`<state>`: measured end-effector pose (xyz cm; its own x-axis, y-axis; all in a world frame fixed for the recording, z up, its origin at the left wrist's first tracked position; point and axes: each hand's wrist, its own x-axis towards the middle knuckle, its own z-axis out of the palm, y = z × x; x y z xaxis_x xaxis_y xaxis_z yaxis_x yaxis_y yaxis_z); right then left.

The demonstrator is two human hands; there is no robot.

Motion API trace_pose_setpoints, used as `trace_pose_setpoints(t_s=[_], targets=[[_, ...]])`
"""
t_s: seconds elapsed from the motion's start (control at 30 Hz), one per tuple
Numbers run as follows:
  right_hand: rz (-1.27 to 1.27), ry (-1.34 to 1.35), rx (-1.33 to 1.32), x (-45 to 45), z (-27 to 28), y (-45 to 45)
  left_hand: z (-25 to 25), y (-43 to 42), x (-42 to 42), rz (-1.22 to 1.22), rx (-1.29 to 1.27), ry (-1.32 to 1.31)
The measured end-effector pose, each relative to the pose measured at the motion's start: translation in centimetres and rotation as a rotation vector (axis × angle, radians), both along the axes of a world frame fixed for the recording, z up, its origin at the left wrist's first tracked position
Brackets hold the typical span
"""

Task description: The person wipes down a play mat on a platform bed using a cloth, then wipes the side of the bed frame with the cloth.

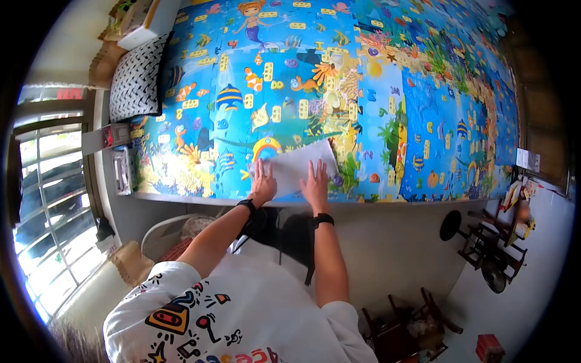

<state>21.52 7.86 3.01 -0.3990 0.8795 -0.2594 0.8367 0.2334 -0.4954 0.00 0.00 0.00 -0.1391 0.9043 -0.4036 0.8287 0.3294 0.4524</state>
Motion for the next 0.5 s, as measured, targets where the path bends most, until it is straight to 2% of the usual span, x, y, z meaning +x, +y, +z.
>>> trace_pose_setpoints(t_s=[0.07,0.1,0.13,0.17,0.2,0.23,0.3,0.4,0.5], targets=[[-0.029,0.016,0.080,-1.2,-1.2,0.6,1.8,1.6,-0.6,0.117,0.057,0.036],[-0.025,-0.084,0.012,-0.2,-1.3,-1.3,3.3,0.2,1.0,0.011,-0.094,0.082],[-0.024,-0.102,0.138,-2.5,-3.1,3.9,3.1,5.5,0.1,-0.088,-0.047,0.200],[-0.022,-0.137,0.207,-3.6,-3.4,5.5,3.1,6.8,0.5,-0.195,-0.057,0.299],[-0.047,-0.146,0.230,-4.8,-3.0,6.4,1.6,5.4,1.3,0.074,0.229,-0.039],[-0.051,-0.204,0.280,-6.4,-3.9,9.2,2.9,7.6,0.9,-0.018,0.177,-0.006],[-0.049,-0.274,0.317,-7.2,-5.1,12.6,3.5,6.4,3.2,-0.105,0.199,-0.107],[0.000,-0.341,0.394,-9.2,-4.5,19.4,2.2,7.9,3.4,-0.094,0.145,-0.051],[-0.043,-0.308,0.441,-10.5,-4.8,23.7,1.0,14.1,1.2,-0.008,0.230,-0.049]])
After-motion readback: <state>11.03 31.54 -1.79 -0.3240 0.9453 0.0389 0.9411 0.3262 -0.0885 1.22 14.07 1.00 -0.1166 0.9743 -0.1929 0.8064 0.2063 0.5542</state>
